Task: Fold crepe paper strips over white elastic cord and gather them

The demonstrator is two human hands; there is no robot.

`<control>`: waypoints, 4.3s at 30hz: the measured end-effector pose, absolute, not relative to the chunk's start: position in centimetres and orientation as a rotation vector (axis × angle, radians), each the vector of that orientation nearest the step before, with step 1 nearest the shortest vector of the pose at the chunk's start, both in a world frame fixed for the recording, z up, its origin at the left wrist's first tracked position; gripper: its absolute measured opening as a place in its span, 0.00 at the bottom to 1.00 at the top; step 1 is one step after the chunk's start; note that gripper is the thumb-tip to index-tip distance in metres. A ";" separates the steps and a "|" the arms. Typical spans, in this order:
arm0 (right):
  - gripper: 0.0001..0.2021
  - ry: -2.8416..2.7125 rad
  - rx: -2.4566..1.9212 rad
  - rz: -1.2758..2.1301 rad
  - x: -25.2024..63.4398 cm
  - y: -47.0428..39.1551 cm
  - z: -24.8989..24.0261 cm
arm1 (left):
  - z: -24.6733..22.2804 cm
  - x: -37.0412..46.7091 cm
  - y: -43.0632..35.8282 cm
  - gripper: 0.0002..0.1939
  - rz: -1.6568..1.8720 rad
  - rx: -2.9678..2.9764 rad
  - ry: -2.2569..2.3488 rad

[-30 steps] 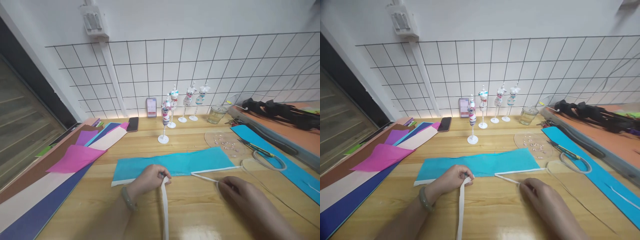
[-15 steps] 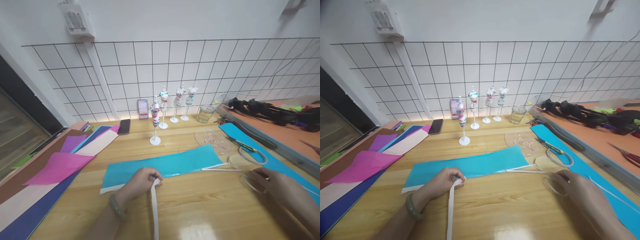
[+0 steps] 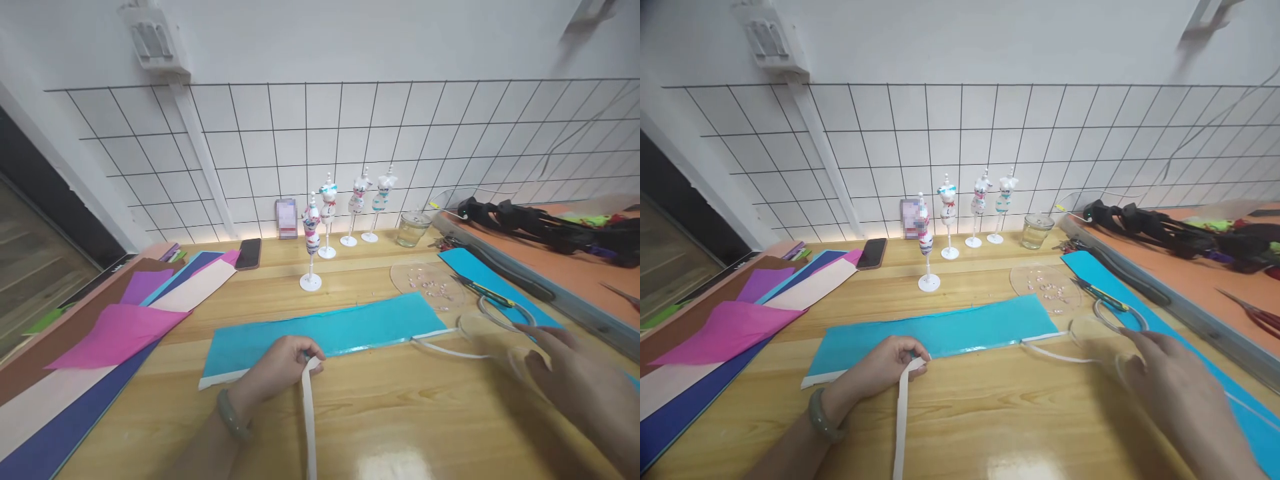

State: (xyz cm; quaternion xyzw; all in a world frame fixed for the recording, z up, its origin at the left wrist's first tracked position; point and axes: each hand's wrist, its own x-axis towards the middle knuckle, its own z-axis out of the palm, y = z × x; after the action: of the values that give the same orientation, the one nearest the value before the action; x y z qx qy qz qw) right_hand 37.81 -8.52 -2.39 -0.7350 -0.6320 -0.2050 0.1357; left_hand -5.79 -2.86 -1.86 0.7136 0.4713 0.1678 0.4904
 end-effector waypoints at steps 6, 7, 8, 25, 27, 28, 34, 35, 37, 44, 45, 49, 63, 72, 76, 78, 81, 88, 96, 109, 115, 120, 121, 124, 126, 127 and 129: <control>0.15 -2.273 -1.524 -0.063 25.2 -9.5 -0.2 | -1.0 -5.9 -3.2 0.17 0.380 1.742 1.149; 0.16 -2.303 -1.462 0.000 23.4 -9.8 0.0 | -0.9 -5.8 -3.2 0.16 0.383 1.752 1.154; 0.16 -2.328 -1.400 0.055 21.8 -10.0 0.1 | -0.9 -5.8 -3.2 0.15 0.389 1.759 1.156; 0.13 -2.455 -1.180 0.136 10.0 -8.1 0.0 | -1.2 -5.9 -3.3 0.22 0.504 1.700 1.066; 0.10 -2.482 -1.186 0.266 10.8 -7.9 0.3 | -1.3 -5.9 -3.3 0.22 0.484 1.672 1.056; 0.10 -2.500 -1.192 0.332 11.5 -7.9 0.6 | -1.3 -5.9 -3.3 0.21 0.478 1.669 1.058; 0.10 -2.550 -1.184 0.795 15.4 -7.6 2.6 | -1.3 -6.0 -3.3 0.20 0.432 1.688 1.064; 0.10 -2.525 -1.182 0.871 15.8 -7.6 2.9 | -1.3 -6.0 -3.3 0.20 0.427 1.686 1.063; 0.12 -2.457 -1.191 1.002 16.3 -7.6 3.3 | -1.3 -6.0 -3.2 0.20 0.427 1.676 1.065; 0.14 -2.043 -1.296 1.404 17.3 -6.3 2.3 | -1.7 -6.1 -3.1 0.21 0.446 1.632 1.056; 0.15 -1.951 -1.330 1.480 17.4 -6.1 2.0 | -1.7 -6.1 -3.1 0.21 0.447 1.626 1.056; 0.14 -1.669 -1.465 1.592 18.0 -5.2 0.9 | -1.2 -6.1 -3.2 0.21 0.439 1.614 1.064; 0.19 -1.740 -1.784 1.214 22.1 -3.7 2.7 | -1.6 -6.1 -3.0 0.19 0.419 1.653 1.081; 0.14 -1.864 -1.866 0.969 23.0 -3.3 1.3 | -1.5 -6.2 -2.9 0.19 0.418 1.641 1.066; 0.12 -1.923 -1.897 0.833 23.5 -3.1 0.5 | -1.5 -6.2 -2.9 0.19 0.423 1.645 1.058; 0.12 -1.929 -1.890 0.819 23.8 -3.0 0.0 | -1.6 -6.2 -2.9 0.20 0.422 1.644 1.059; 0.11 -1.921 -1.877 0.788 24.1 -3.4 -0.7 | -1.7 -6.2 -2.9 0.20 0.417 1.645 1.071; 0.13 -1.918 -1.833 0.694 24.0 -5.3 -0.6 | -1.9 -6.1 -2.8 0.18 0.417 1.654 1.085; 0.13 -1.897 -1.880 0.588 23.8 -5.3 0.1 | -1.8 -6.1 -2.7 0.18 0.414 1.660 1.076; 0.12 -1.899 -1.893 0.707 25.2 -3.4 -2.9 | -1.7 -6.1 -2.7 0.18 0.411 1.650 1.070; 0.11 -1.920 -1.901 0.705 25.2 -3.2 -2.7 | -1.5 -6.0 -2.7 0.18 0.416 1.640 1.068; 0.12 -1.928 -1.921 0.729 25.1 -2.9 -2.6 | -1.7 -6.0 -2.6 0.18 0.416 1.650 1.072; 0.12 -1.924 -1.920 0.737 25.1 -2.9 -2.6 | -1.7 -6.0 -2.6 0.18 0.415 1.648 1.071; 0.13 -1.906 -1.908 0.761 25.1 -2.6 -2.8 | -1.7 -6.0 -2.7 0.18 0.417 1.644 1.070; 0.13 -1.893 -1.897 0.777 25.2 -2.4 -2.8 | -1.6 -6.0 -2.7 0.18 0.418 1.646 1.070; 0.13 -1.881 -1.890 0.792 25.3 -2.3 -2.8 | -1.5 -6.0 -2.7 0.18 0.416 1.647 1.073; 0.13 -1.848 -1.879 0.829 25.3 -2.2 -2.8 | -1.4 -6.0 -2.8 0.19 0.408 1.650 1.081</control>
State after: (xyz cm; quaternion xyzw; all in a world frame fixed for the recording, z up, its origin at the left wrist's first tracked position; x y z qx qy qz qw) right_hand 25.34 -2.18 -2.83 -0.6678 -0.6571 0.2948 0.1882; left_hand -6.00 -2.77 -1.42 0.6926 0.4535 0.1712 0.5342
